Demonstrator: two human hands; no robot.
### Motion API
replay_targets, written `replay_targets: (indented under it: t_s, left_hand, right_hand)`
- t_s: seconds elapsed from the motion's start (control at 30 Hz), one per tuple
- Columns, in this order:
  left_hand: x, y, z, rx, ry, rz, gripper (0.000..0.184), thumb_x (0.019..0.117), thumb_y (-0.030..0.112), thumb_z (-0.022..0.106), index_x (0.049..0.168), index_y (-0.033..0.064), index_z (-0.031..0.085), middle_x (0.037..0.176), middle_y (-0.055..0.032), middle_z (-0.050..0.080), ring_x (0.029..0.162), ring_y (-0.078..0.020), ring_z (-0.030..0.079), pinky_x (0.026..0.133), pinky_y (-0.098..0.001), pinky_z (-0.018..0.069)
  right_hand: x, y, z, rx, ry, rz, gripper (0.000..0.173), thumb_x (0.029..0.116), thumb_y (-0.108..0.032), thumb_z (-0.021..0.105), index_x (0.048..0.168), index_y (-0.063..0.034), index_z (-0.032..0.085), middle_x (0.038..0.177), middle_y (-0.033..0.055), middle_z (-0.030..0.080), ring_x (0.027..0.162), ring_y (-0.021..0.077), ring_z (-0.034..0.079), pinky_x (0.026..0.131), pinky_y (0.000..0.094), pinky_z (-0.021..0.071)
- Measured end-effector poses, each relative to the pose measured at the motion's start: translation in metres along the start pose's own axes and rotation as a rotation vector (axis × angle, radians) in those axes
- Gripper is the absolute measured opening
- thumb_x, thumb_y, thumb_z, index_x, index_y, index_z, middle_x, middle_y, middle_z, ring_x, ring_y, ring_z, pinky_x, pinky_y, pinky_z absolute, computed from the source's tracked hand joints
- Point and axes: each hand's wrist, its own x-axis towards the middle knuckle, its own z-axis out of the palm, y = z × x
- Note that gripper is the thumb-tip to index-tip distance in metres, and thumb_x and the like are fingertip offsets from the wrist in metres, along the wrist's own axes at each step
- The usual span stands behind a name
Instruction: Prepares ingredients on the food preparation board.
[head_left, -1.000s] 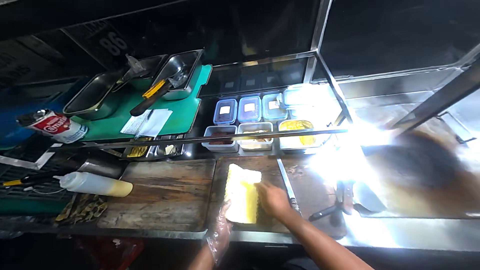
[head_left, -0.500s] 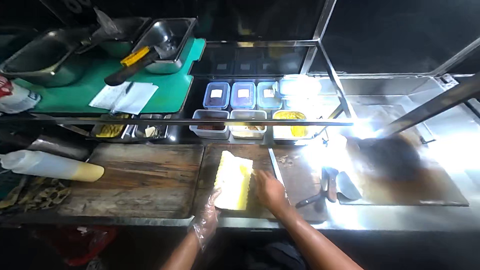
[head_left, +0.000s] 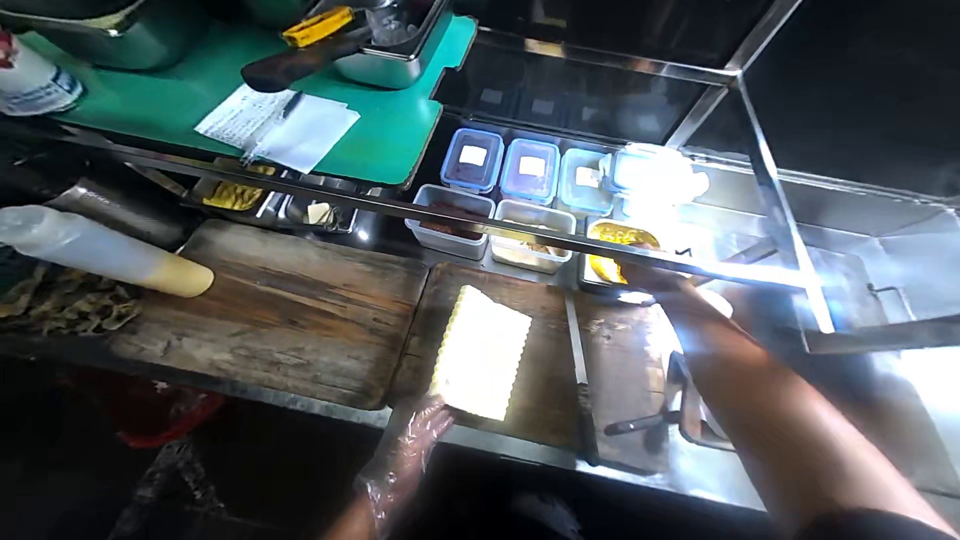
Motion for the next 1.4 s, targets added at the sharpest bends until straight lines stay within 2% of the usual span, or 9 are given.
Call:
replay_targets:
  t_s: [0.27, 0.37, 0.5, 0.63, 0.73, 1.03, 1.1, 1.23, 1.4]
  left_hand:
    - [-0.005, -0.022, -0.010, -0.114, 0.012, 0.054, 0.041, 0.1055, 0.014, 0.049, 0.141, -0.0068, 0.047, 0.130, -0.0227, 0.063, 0.112, -0.0303, 0.069, 0.095, -0.0426, 0.0588]
    - [-0.002, -0.024, -0.005, -0.123, 0.065, 0.095, 0.040, 0.1049, 0.014, 0.051, 0.140, -0.0064, 0.049, 0.132, -0.0209, 0.062, 0.113, -0.0268, 0.067, 0.095, -0.0396, 0.0582]
    - [0.005, -0.012, 0.003, -0.078, 0.061, 0.113, 0.043, 0.1067, 0.017, 0.050, 0.144, -0.0032, 0.046, 0.139, -0.0196, 0.057, 0.119, -0.0245, 0.063, 0.098, -0.0382, 0.0561]
    - [0.012, -0.003, 0.010, 0.039, 0.051, 0.125, 0.039, 0.1056, 0.017, 0.052, 0.139, -0.0024, 0.050, 0.131, -0.0174, 0.059, 0.115, -0.0223, 0.062, 0.094, -0.0376, 0.0565]
    - [0.017, 0.005, 0.016, 0.173, 0.042, 0.183, 0.035, 0.1039, 0.018, 0.053, 0.134, 0.0004, 0.058, 0.127, -0.0130, 0.063, 0.113, -0.0174, 0.062, 0.093, -0.0349, 0.0552]
    - [0.023, 0.005, 0.014, 0.236, -0.024, 0.203, 0.039, 0.1054, 0.022, 0.053, 0.140, 0.0037, 0.056, 0.137, -0.0127, 0.060, 0.123, -0.0192, 0.059, 0.098, -0.0380, 0.0536]
    - [0.026, 0.011, 0.012, 0.254, -0.054, 0.211, 0.041, 0.1049, 0.023, 0.053, 0.142, 0.0053, 0.055, 0.141, -0.0118, 0.058, 0.127, -0.0190, 0.057, 0.100, -0.0384, 0.0528]
    - [0.026, 0.007, 0.006, 0.246, -0.081, 0.201, 0.040, 0.1045, 0.022, 0.053, 0.140, 0.0023, 0.056, 0.136, -0.0127, 0.060, 0.122, -0.0183, 0.059, 0.098, -0.0364, 0.0536]
    - [0.029, 0.013, 0.000, 0.294, -0.142, 0.240, 0.038, 0.1029, 0.022, 0.054, 0.134, 0.0015, 0.060, 0.130, -0.0121, 0.064, 0.118, -0.0160, 0.062, 0.097, -0.0338, 0.0550]
  right_hand:
    - [0.030, 0.021, 0.015, 0.136, -0.135, -0.056, 0.031, 0.1049, -0.025, 0.056, 0.118, -0.0011, 0.069, 0.116, 0.0251, 0.068, 0.114, 0.0418, 0.064, 0.102, 0.0627, 0.0463]
    - [-0.007, 0.007, 0.001, 0.529, 0.110, 0.055, 0.022, 0.1013, -0.016, 0.061, 0.106, 0.0036, 0.069, 0.097, 0.0225, 0.070, 0.090, 0.0345, 0.068, 0.086, 0.0574, 0.0527]
    - [-0.111, -0.056, 0.002, 0.845, 0.180, 0.154, 0.025, 0.1065, -0.020, 0.053, 0.125, -0.0091, 0.065, 0.093, 0.0117, 0.071, 0.074, 0.0219, 0.065, 0.069, 0.0455, 0.0557]
    - [-0.136, -0.151, 0.042, 0.426, -0.028, -0.007, 0.031, 0.1056, -0.027, 0.053, 0.131, -0.0217, 0.069, 0.114, 0.0080, 0.074, 0.097, 0.0303, 0.072, 0.084, 0.0605, 0.0575]
    - [-0.131, -0.171, 0.064, 0.277, 0.001, -0.082, 0.033, 0.1045, -0.026, 0.052, 0.134, -0.0230, 0.068, 0.118, 0.0102, 0.071, 0.097, 0.0337, 0.071, 0.081, 0.0600, 0.0571]
    - [-0.148, -0.189, 0.072, 0.439, -0.023, 0.007, 0.033, 0.1060, -0.028, 0.049, 0.132, -0.0237, 0.068, 0.118, 0.0096, 0.072, 0.099, 0.0320, 0.071, 0.084, 0.0587, 0.0570]
    - [-0.153, -0.196, 0.067, 0.663, -0.164, 0.055, 0.032, 0.1070, -0.030, 0.048, 0.130, -0.0218, 0.069, 0.113, 0.0055, 0.073, 0.102, 0.0231, 0.071, 0.091, 0.0499, 0.0566]
    - [-0.149, -0.188, 0.089, 1.354, -0.060, 0.393, 0.030, 0.1073, -0.030, 0.053, 0.126, -0.0099, 0.066, 0.081, 0.0053, 0.066, 0.056, 0.0112, 0.051, 0.052, 0.0290, 0.0439]
    - [-0.198, -0.180, 0.083, 0.295, 0.136, 0.070, 0.033, 0.1015, -0.020, 0.053, 0.131, -0.0208, 0.069, 0.111, 0.0122, 0.072, 0.093, 0.0330, 0.072, 0.073, 0.0557, 0.0585]
